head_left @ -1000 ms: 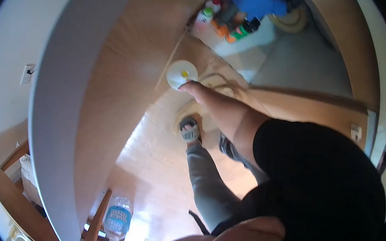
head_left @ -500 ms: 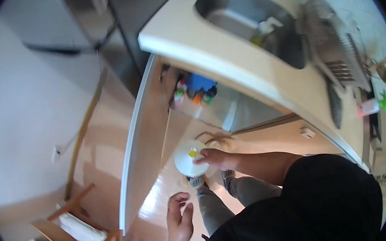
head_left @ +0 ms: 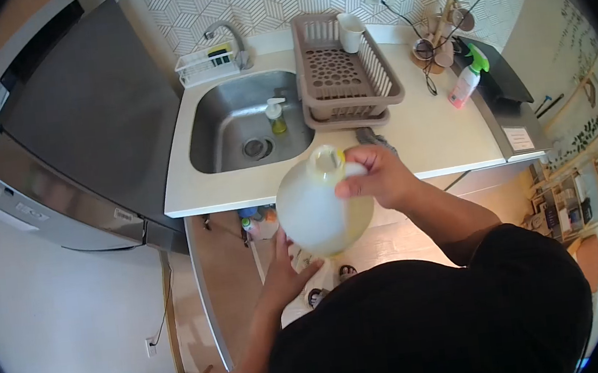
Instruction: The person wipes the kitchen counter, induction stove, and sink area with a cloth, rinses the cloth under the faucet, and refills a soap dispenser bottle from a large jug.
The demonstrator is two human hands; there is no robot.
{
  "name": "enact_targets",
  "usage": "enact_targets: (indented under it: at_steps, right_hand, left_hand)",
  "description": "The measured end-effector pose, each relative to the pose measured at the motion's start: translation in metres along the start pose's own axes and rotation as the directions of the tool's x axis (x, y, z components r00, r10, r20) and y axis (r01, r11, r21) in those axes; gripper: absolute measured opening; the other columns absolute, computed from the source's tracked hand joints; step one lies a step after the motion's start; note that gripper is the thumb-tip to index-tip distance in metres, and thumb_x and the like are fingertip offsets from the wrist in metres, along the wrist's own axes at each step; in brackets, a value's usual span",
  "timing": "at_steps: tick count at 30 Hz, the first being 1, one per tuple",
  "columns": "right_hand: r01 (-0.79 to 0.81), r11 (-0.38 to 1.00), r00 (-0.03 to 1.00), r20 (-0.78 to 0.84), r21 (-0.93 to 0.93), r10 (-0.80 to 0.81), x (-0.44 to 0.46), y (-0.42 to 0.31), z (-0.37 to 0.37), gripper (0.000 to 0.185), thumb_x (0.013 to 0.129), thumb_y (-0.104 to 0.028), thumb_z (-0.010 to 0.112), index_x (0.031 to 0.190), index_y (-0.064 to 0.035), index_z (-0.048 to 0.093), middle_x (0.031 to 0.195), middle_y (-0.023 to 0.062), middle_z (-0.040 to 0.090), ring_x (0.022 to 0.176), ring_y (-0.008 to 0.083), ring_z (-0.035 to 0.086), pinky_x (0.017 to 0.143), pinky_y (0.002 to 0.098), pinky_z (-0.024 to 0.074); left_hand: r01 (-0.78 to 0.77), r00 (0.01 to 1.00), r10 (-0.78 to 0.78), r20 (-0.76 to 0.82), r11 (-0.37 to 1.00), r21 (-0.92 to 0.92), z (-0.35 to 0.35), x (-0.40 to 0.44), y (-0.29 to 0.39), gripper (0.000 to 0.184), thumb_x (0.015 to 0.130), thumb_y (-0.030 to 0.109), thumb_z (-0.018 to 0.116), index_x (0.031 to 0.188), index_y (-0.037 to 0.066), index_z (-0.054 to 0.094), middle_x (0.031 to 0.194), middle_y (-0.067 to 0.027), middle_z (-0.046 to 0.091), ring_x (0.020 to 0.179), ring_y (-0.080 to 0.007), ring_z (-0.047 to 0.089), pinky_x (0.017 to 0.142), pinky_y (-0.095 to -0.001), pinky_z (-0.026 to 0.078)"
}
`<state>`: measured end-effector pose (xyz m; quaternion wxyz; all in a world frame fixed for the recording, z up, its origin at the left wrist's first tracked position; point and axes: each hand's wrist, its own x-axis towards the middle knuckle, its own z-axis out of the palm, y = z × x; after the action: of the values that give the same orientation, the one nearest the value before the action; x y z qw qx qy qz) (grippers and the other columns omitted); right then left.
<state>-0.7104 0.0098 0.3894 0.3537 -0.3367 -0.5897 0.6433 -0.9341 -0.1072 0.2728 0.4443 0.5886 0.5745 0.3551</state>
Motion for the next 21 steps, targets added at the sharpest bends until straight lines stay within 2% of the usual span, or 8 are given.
enact_targets:
  at_steps: [2,5,7,8,9,15,18,21]
  right_hand:
    - [0.046,0.999,0.995,-0.089,-0.004,-0.046,-0.001,0.006,-0.025,0.026,0.079,-0.025,0.081,0.081,-0.0061,0.063,0.077,-0.0016,0.063,0.071,0.0069,0.057,0.065,0.0251,0.0461]
    - [0.11,0.992,0.974,-0.204,0.063,-0.095,-0.004,-0.005,-0.047,0.026,0.079,-0.024,0.081,0.079,-0.0057,0.062,0.076,-0.0015,0.062,0.07,0.0069,0.057,0.065,0.024,0.0461]
    - [0.09,0.995,0.953,-0.293,0.038,-0.075,-0.009,0.003,-0.07,0.026,0.079,-0.023,0.081,0.078,-0.0051,0.061,0.077,-0.0007,0.063,0.07,0.0071,0.057,0.064,0.0239,0.046]
    - [0.11,0.994,0.938,-0.334,0.016,-0.098,-0.009,0.013,-0.079,0.026,0.079,-0.022,0.081,0.078,-0.0053,0.061,0.077,-0.0002,0.063,0.069,0.0074,0.057,0.064,0.0238,0.0459]
    - [0.12,0.993,0.936,-0.333,0.003,-0.112,-0.01,0.01,-0.085,0.026,0.079,-0.022,0.081,0.078,-0.0053,0.061,0.077,-0.0002,0.063,0.069,0.0074,0.057,0.064,0.0238,0.0459]
    - [0.137,0.984,0.887,-0.455,0.113,-0.072,-0.003,0.003,-0.094,0.021,0.081,-0.016,0.077,0.079,-0.0062,0.06,0.075,-0.0003,0.063,0.066,0.0071,0.055,0.063,0.0227,0.0448]
    - [0.176,0.973,0.859,-0.506,0.147,-0.079,0.006,0.012,-0.095,0.02,0.082,-0.015,0.077,0.078,-0.0065,0.06,0.075,0.0,0.063,0.066,0.0067,0.055,0.063,0.0222,0.0442]
    - [0.194,0.973,0.806,-0.585,0.125,-0.086,0.024,0.01,-0.082,0.02,0.082,-0.015,0.077,0.078,-0.0067,0.06,0.076,0.0002,0.064,0.066,0.0066,0.054,0.063,0.0219,0.0436]
  left_hand:
    - [-0.156,0.988,0.156,0.017,0.969,0.192,0.01,0.037,0.003,0.088,0.079,0.016,0.076,0.149,0.01,0.024,0.142,-0.0173,0.036,0.129,-0.0317,0.043,0.1,-0.0421,0.044]
    - [-0.283,0.95,0.243,0.196,0.937,0.207,0.005,0.105,-0.019,0.08,0.083,0.009,0.067,0.149,0.008,0.023,0.142,-0.0186,0.036,0.126,-0.0314,0.045,0.1,-0.039,0.045]
    - [-0.256,0.954,0.229,0.195,0.958,0.128,0.013,0.15,-0.01,0.067,0.087,0.005,0.057,0.147,0.003,0.027,0.141,-0.0185,0.037,0.123,-0.0291,0.047,0.098,-0.0361,0.047]
    - [0.036,0.994,-0.002,0.107,0.948,-0.315,0.022,0.173,-0.002,0.061,0.09,0.007,0.055,0.145,0.001,0.03,0.138,-0.0173,0.039,0.119,-0.0275,0.049,0.096,-0.0363,0.048]
    - [0.264,0.961,-0.243,0.132,0.663,-0.7,0.031,0.197,0.005,0.055,0.092,0.009,0.052,0.143,-0.001,0.032,0.136,-0.0162,0.041,0.114,-0.026,0.052,0.095,-0.0366,0.049]
    - [0.234,0.957,-0.268,0.114,0.476,-0.848,0.073,0.307,-0.013,0.033,0.097,0.008,0.047,0.128,-0.002,0.044,0.118,-0.0129,0.05,0.096,-0.0242,0.057,0.087,-0.0347,0.054]
    - [0.299,0.931,-0.318,0.181,0.374,-0.878,0.085,0.344,-0.026,0.026,0.097,0.005,0.046,0.122,-0.001,0.046,0.115,-0.0127,0.052,0.098,-0.0252,0.057,0.084,-0.0334,0.056]
    - [0.354,0.92,-0.307,0.243,0.388,-0.851,0.086,0.359,-0.028,0.027,0.095,0.001,0.046,0.122,-0.001,0.046,0.114,-0.0129,0.054,0.097,-0.0248,0.058,0.082,-0.0346,0.057]
